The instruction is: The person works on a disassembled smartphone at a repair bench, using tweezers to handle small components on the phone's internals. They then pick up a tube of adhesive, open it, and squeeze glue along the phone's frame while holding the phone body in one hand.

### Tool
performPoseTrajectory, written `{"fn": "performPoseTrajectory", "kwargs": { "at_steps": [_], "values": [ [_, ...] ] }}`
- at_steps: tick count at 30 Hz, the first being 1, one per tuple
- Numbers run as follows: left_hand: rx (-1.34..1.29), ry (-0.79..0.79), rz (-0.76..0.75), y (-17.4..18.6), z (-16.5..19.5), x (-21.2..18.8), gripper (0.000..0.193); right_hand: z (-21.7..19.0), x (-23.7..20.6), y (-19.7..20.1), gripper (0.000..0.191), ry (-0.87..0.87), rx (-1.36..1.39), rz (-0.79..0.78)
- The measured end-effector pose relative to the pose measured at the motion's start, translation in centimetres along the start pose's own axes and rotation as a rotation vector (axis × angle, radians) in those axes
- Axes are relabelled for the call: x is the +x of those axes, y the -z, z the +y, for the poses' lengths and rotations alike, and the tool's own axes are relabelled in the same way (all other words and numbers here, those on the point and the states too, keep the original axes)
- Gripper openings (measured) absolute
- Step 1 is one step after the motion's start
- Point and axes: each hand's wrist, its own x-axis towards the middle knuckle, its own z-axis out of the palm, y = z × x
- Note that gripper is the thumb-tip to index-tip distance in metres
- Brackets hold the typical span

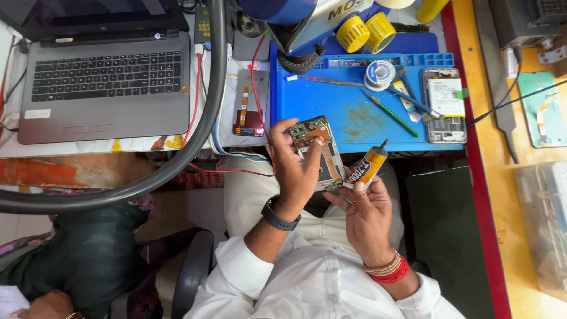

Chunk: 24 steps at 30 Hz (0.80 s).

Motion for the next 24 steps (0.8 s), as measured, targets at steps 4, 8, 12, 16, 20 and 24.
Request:
{"fn": "performPoseTrajectory", "kwargs": {
  "at_steps": [4,8,12,16,20,24],
  "values": [
    [-0.035,-0.051,0.02,-0.4,0.1,0.0,0.035,-0.6,-0.1,-0.5,0.014,0.026,0.002,-0.023],
    [0.219,-0.179,-0.013,-0.3,-0.1,0.4,0.018,-0.4,-0.3,-0.6,0.015,0.076,-0.001,-0.038],
    [0.218,-0.169,-0.013,-0.6,0.4,0.9,0.026,-0.3,-0.5,-0.2,0.016,0.108,0.036,-0.011],
    [0.301,-0.253,-0.02,-0.3,1.6,1.3,0.054,-0.5,-0.2,-0.1,0.013,0.162,0.04,-0.074],
    [0.229,-0.134,-0.044,0.0,1.4,1.9,0.05,-0.5,0.2,-0.6,0.016,0.178,-0.016,-0.093],
    [0.047,-0.114,-0.143,0.1,-0.1,2.1,0.04,-0.6,0.5,-0.9,0.017,0.17,-0.043,-0.081]
  ]
}}
